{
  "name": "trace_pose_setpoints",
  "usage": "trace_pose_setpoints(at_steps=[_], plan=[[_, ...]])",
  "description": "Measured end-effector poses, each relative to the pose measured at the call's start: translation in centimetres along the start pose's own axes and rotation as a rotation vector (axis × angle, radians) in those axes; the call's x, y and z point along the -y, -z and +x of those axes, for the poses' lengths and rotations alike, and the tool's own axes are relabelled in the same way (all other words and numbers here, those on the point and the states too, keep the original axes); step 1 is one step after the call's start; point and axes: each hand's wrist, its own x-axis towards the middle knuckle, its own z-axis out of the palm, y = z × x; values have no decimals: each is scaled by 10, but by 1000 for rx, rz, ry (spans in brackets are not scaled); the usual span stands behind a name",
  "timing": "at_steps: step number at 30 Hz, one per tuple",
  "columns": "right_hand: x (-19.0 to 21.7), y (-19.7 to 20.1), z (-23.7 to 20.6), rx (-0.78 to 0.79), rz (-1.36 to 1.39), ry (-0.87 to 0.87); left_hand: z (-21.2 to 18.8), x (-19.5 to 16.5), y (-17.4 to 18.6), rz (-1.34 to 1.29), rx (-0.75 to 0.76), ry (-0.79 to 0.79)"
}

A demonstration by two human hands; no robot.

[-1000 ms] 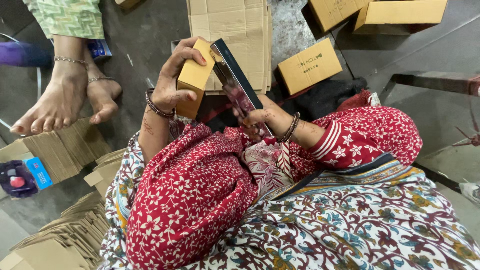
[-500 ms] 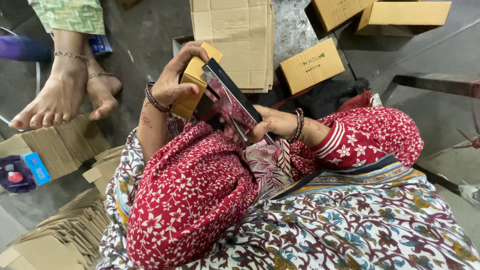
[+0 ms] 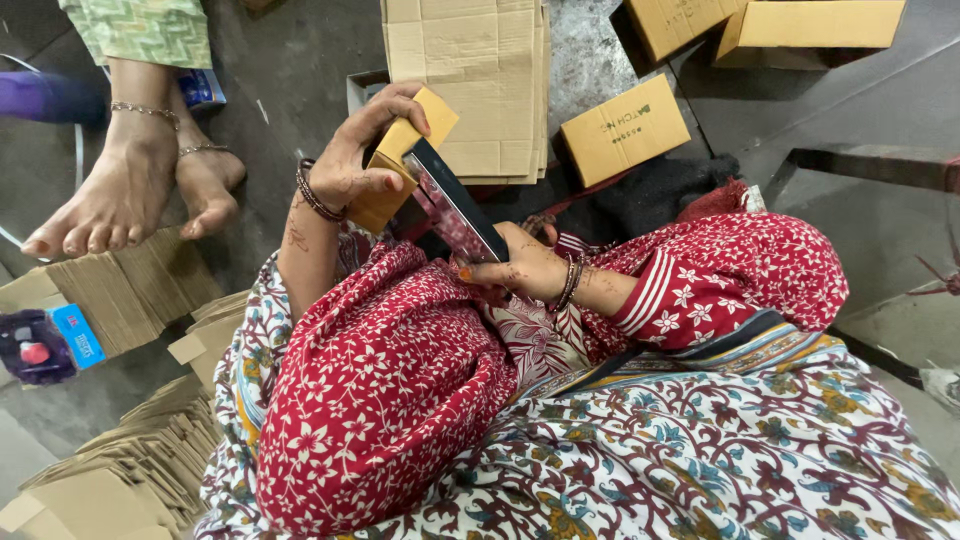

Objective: The person folds flat cardboard sheets into small rectangular boxes and secures the edges using a handheld stapler. The finished boxes are placed into a larger cardboard container nearby.

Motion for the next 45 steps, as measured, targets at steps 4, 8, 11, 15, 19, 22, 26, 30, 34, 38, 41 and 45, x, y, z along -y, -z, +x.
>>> trace_pose_setpoints(at_steps=[4, 8, 11, 15, 19, 22, 26, 30, 34, 38, 41, 45], plan=[[5, 7, 3, 121, 81, 125, -3, 14, 2, -42, -57, 94], [6, 22, 11, 17, 220, 122, 9, 16, 3, 321, -453, 116], [5, 32, 25, -148, 402, 73, 21, 4, 0, -35, -621, -111], [2, 39, 30, -234, 470, -9, 32, -6, -17, -197, -444, -254], [7, 44, 33, -328, 336, 8, 38, 8, -21, 381, -531, 26], [16, 54, 35, -491, 152, 66, 42, 28, -23, 992, -466, 171], [34, 71, 36, -730, -296, 298, 37, 42, -43, 932, -402, 420], [46, 76, 38, -770, -352, 291, 39, 42, -56, 1053, -378, 459], [50, 74, 37, -773, -690, 415, 38, 41, -68, 1245, -391, 449], [48, 75, 37, -786, -635, 356, 36, 43, -71, 1238, -392, 402], [47, 76, 38, -787, -660, 351, 35, 45, -72, 1229, -390, 395], [47, 76, 38, -796, -656, 318, 30, 47, -76, 1279, -413, 300]])
